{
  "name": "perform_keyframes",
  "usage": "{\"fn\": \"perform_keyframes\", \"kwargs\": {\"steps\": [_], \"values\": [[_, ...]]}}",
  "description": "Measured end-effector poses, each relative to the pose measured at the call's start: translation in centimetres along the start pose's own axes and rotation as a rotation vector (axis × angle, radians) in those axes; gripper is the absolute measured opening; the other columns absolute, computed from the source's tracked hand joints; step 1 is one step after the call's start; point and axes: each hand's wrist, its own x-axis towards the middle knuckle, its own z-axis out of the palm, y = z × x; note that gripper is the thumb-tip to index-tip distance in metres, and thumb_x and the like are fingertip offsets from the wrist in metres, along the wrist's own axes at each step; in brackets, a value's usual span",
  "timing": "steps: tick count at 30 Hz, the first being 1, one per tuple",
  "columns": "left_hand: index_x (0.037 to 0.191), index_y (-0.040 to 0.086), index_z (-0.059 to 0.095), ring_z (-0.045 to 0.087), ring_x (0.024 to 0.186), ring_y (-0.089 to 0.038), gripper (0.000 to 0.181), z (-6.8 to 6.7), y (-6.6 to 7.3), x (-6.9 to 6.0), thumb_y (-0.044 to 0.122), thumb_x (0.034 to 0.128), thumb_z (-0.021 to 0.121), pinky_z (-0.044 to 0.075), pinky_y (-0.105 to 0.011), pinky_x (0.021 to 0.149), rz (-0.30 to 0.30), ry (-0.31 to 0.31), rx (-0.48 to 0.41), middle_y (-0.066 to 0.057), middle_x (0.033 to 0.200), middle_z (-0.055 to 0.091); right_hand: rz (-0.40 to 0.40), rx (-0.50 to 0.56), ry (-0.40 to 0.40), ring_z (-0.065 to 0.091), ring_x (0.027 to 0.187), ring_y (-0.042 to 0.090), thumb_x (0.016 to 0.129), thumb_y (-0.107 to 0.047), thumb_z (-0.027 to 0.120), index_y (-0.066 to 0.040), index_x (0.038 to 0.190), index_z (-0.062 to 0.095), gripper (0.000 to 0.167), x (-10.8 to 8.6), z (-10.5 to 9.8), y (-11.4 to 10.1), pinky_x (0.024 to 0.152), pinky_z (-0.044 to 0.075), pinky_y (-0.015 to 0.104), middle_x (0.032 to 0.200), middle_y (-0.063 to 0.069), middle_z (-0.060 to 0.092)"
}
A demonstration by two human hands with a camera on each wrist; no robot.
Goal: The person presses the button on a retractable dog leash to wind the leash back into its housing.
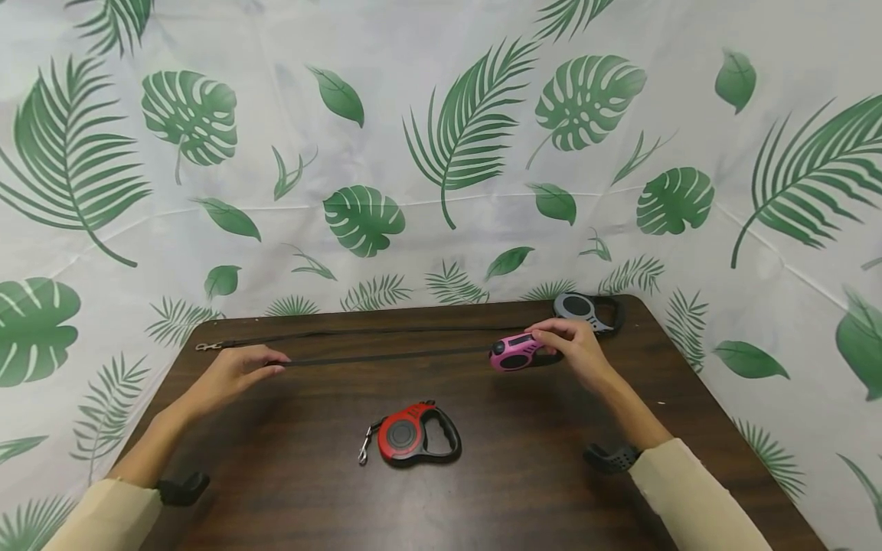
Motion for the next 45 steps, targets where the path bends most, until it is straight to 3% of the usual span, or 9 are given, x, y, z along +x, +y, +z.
{"fn": "perform_keyframes", "kwargs": {"steps": [14,23,35,45], "values": [[0.111,0.008,0.08,0.076,0.097,-0.022,0.019,0.2,0.4,0.7,0.001,0.0929,0.079,0.062,-0.037,0.08,-0.012,-0.01,0.007,-0.001,0.105,0.08,0.01,0.039,0.018,0.054,0.08,0.015,0.106,-0.005,0.062,0.004,0.112,0.077,0.019,0.7,1.7,0.6,0.069,0.048,0.024,0.102,-0.003,0.077],[0.111,0.01,0.08,0.076,0.097,-0.022,0.021,0.6,0.1,0.6,0.0,0.0927,0.079,0.062,-0.049,0.079,-0.006,-0.004,-0.032,0.0,0.105,0.08,0.013,0.086,0.032,0.054,0.075,0.012,0.105,-0.005,0.064,0.003,0.109,0.078,0.017,1.1,2.9,0.5,0.067,0.047,0.024,0.099,-0.003,0.077],[0.112,0.011,0.08,0.076,0.098,-0.019,0.02,1.1,0.4,1.1,0.003,0.0939,0.078,0.062,-0.04,0.081,-0.011,-0.008,-0.048,0.001,0.106,0.08,0.049,0.127,0.04,0.055,0.076,0.011,0.105,-0.007,0.064,-0.002,0.107,0.079,0.016,1.4,3.9,0.4,0.067,0.047,0.023,0.095,-0.003,0.075],[0.113,0.011,0.08,0.076,0.099,-0.02,0.021,1.3,0.7,1.3,0.002,0.0935,0.079,0.062,-0.042,0.081,0.006,-0.007,-0.066,0.0,0.107,0.08,0.055,0.15,0.035,0.054,0.074,0.011,0.105,-0.008,0.065,-0.003,0.107,0.08,0.015,1.7,4.5,0.0,0.066,0.046,0.023,0.09,-0.002,0.072]]}}
